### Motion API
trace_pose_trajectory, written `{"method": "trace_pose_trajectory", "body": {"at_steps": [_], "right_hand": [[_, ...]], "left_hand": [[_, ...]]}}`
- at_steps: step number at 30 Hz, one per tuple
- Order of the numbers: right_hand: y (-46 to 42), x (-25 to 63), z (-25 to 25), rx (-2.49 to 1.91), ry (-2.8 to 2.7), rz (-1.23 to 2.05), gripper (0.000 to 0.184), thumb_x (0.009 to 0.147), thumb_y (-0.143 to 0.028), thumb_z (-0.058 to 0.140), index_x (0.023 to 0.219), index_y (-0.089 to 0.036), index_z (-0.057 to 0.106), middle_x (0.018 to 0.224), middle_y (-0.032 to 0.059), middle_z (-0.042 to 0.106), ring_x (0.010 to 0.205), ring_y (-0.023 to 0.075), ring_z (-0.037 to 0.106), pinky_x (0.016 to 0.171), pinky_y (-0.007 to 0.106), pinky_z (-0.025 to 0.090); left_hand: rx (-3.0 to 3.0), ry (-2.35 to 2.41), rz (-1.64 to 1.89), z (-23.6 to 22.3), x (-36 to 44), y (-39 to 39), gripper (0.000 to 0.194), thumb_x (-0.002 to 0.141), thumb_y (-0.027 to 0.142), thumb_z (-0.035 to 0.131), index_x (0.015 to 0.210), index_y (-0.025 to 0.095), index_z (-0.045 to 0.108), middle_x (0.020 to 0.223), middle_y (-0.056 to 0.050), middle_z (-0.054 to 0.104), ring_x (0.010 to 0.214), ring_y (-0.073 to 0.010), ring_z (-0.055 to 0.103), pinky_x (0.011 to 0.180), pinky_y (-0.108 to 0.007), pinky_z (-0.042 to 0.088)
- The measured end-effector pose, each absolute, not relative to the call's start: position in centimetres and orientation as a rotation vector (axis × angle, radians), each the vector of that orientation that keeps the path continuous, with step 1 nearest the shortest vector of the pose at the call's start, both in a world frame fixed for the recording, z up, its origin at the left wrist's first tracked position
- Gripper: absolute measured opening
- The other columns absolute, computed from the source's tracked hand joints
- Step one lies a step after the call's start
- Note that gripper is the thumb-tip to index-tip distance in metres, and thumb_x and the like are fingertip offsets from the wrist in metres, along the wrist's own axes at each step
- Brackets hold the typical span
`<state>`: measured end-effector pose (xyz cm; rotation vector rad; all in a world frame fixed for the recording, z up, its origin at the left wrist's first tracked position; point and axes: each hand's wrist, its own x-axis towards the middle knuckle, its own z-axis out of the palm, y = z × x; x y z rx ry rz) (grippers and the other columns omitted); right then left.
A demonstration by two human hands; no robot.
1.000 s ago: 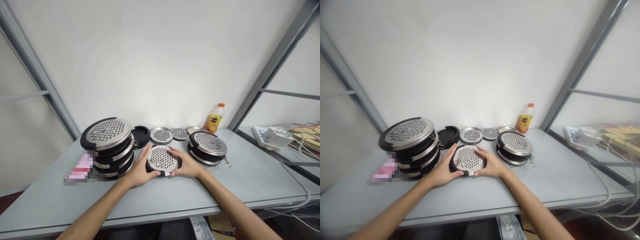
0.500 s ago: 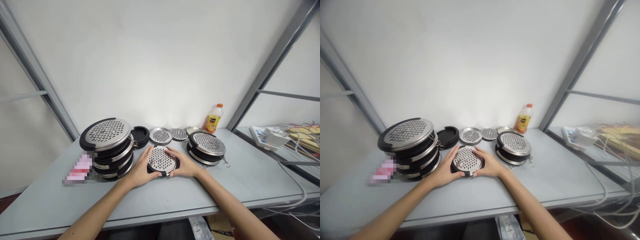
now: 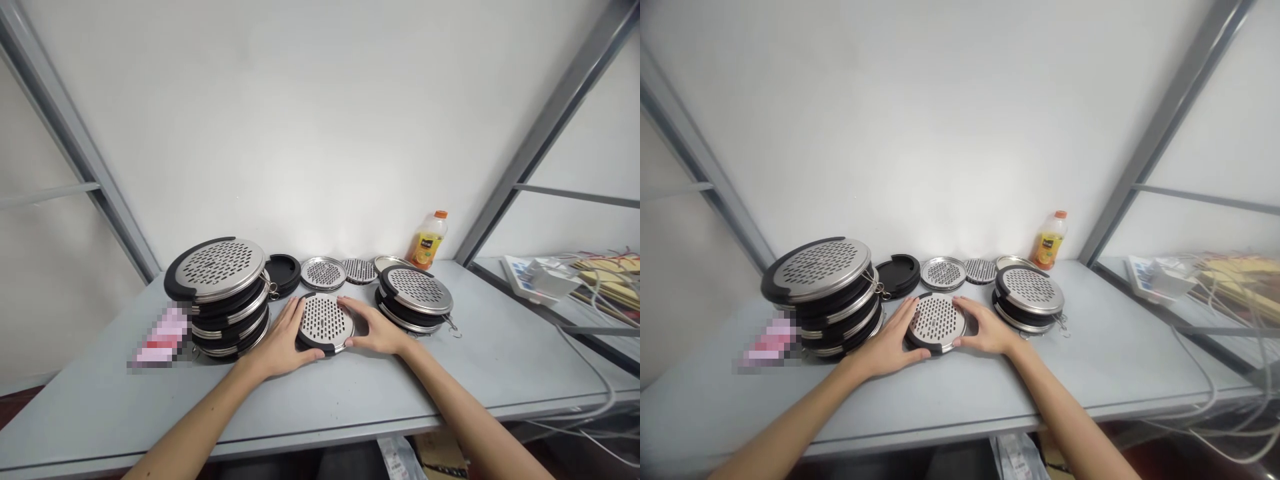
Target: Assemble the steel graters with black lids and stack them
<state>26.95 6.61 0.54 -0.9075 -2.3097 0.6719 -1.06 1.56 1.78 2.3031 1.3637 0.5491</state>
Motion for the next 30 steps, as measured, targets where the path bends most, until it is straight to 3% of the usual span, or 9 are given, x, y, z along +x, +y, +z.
{"method": "trace_pose_trajectory", "body": {"at_steps": [12, 15, 21, 25, 30], "right_hand": [[5.9, 25.7, 0.6, -1.027, -2.235, 0.568, 0.093, 0.059, -0.055, 0.079, 0.137, -0.015, 0.047, 0.135, 0.0182, 0.053, 0.121, 0.0362, 0.052, 0.104, 0.052, 0.04], [5.9, 25.7, 0.6, -0.99, -2.269, 0.532, 0.089, 0.062, -0.055, 0.077, 0.136, -0.016, 0.048, 0.138, 0.0188, 0.049, 0.125, 0.0364, 0.048, 0.105, 0.053, 0.038], [6.3, 26.5, 0.5, -0.892, -2.29, 0.577, 0.07, 0.084, -0.046, 0.06, 0.144, -0.02, 0.035, 0.148, 0.0162, 0.037, 0.135, 0.0333, 0.036, 0.11, 0.055, 0.029], [6.7, 27.0, 0.2, -0.878, -2.317, 0.643, 0.075, 0.083, -0.044, 0.062, 0.146, -0.02, 0.03, 0.149, 0.0144, 0.036, 0.137, 0.0324, 0.034, 0.112, 0.055, 0.027], [6.6, 26.9, 0.4, -0.899, -2.307, 0.689, 0.076, 0.081, -0.044, 0.066, 0.144, -0.017, 0.035, 0.145, 0.0149, 0.042, 0.135, 0.0314, 0.037, 0.112, 0.053, 0.029]], "left_hand": [[2.287, 1.365, 0.694, 1.5, -0.4, 1.3, 0.096, 0.074, 0.055, 0.069, 0.149, 0.025, 0.017, 0.156, -0.011, 0.009, 0.143, -0.0322, 0.016, 0.114, -0.046, 0.026], [2.3, 1.351, 0.715, 1.7, -0.4, 1.3, 0.096, 0.073, 0.053, 0.07, 0.149, 0.025, 0.017, 0.155, -0.011, 0.013, 0.142, -0.0322, 0.019, 0.114, -0.045, 0.026], [2.303, 1.372, 0.663, 2.3, -0.7, 1.2, 0.096, 0.075, 0.052, 0.068, 0.149, 0.026, 0.013, 0.156, -0.01, 0.013, 0.144, -0.0332, 0.007, 0.115, -0.051, 0.018], [2.286, 1.366, 0.649, 2.7, -0.6, 1.0, 0.093, 0.076, 0.049, 0.068, 0.149, 0.027, 0.015, 0.157, -0.009, 0.011, 0.144, -0.0331, 0.01, 0.115, -0.05, 0.02], [2.257, 1.391, 0.638, 2.4, -0.6, 1.1, 0.094, 0.076, 0.053, 0.067, 0.149, 0.026, 0.014, 0.156, -0.01, 0.011, 0.143, -0.0325, 0.016, 0.114, -0.048, 0.024]]}}
